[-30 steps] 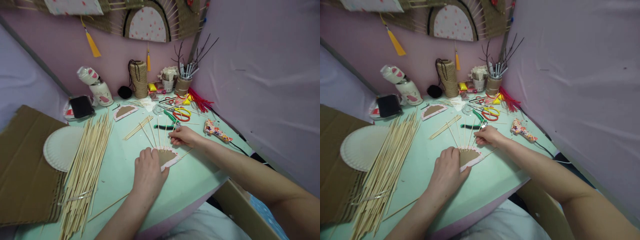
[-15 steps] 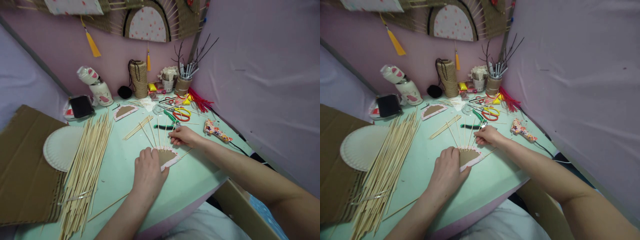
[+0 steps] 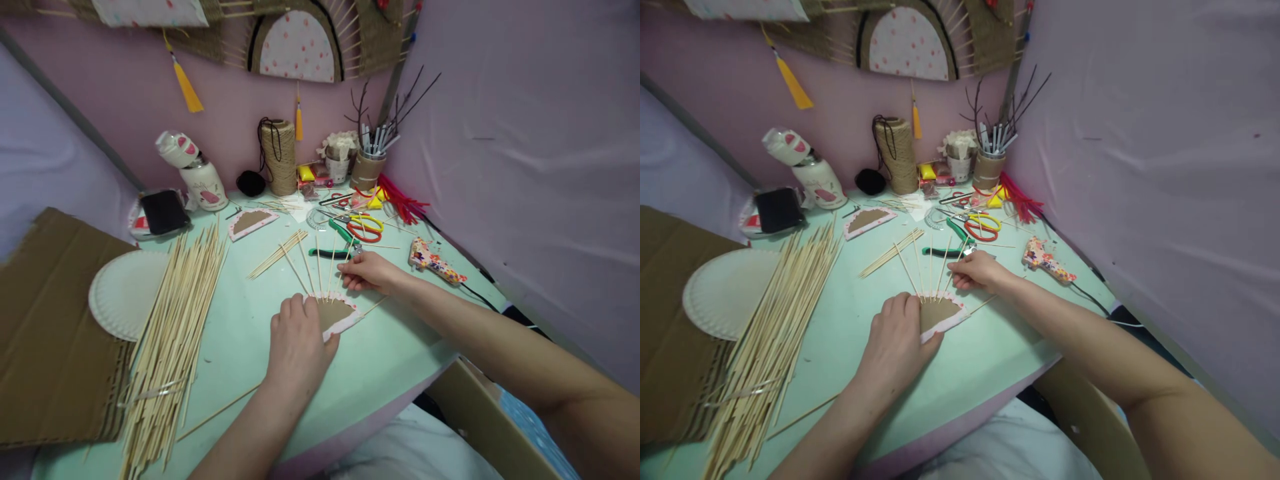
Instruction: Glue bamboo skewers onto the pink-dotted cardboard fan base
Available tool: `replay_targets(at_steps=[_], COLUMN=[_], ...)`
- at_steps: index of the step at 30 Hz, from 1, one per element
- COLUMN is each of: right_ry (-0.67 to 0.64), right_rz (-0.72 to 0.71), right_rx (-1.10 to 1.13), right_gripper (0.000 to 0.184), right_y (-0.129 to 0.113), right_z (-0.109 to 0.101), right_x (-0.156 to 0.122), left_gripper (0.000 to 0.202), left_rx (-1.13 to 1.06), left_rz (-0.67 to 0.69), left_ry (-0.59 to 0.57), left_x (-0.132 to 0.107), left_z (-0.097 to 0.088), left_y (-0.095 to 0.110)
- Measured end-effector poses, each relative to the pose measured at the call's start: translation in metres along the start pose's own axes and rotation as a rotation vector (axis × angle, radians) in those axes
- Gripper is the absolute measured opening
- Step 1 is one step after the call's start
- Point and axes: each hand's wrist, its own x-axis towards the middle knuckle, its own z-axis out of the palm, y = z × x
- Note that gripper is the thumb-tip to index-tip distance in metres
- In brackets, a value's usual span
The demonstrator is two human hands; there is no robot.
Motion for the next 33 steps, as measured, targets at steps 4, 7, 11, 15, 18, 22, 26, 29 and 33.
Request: replay_targets(at_steps=[4, 7, 11, 15, 18, 22, 26, 29, 33], right_ry=[-0.013, -0.03, -0.039, -0.04, -0.041, -0.043, -0.035, -0.03, -0.027], right_rz=[0.004, 0.004, 0.002, 0.0, -0.002, -0.004, -0.014, -0.028, -0.055], right_rx=[-0.015, -0.013, 0.01, 0.036, 0.046, 0.053, 0.057, 0.06, 0.063], right_gripper=[0.02, 0.017, 0.016, 0.015, 0.015, 0.015, 0.017, 0.019, 0.02], right_y=[0.002, 0.004, 0.005, 0.005, 0.005, 0.005, 0.005, 0.006, 0.008], right_z=[-0.001, -0.001, 0.001, 0.003, 0.003, 0.004, 0.006, 0.007, 0.008], right_x=[-0.002, -0.003, -0.004, -0.005, -0.005, -0.006, -0.006, -0.005, -0.004], left_gripper=[0.029, 0.035, 0.046, 0.04, 0.04, 0.044, 0.043, 0.041, 0.039], left_rx=[0.011, 0.034, 0.069, 0.099, 0.113, 0.119, 0.145, 0.152, 0.149], left_rz=[0.004, 0.009, 0.079, 0.157, 0.168, 0.174, 0.163, 0.173, 0.174], left_ry=[0.0, 0.022, 0.038, -0.034, -0.051, -0.043, -0.053, -0.041, -0.039], left_x=[0.0, -0.002, -0.007, -0.011, -0.011, -0.01, -0.01, -0.011, -0.011], left_z=[0.0, -0.001, -0.002, 0.003, 0.006, 0.007, 0.007, 0.008, 0.008], left_y=[-0.001, 0.0, 0.007, 0.013, 0.014, 0.013, 0.013, 0.013, 0.013])
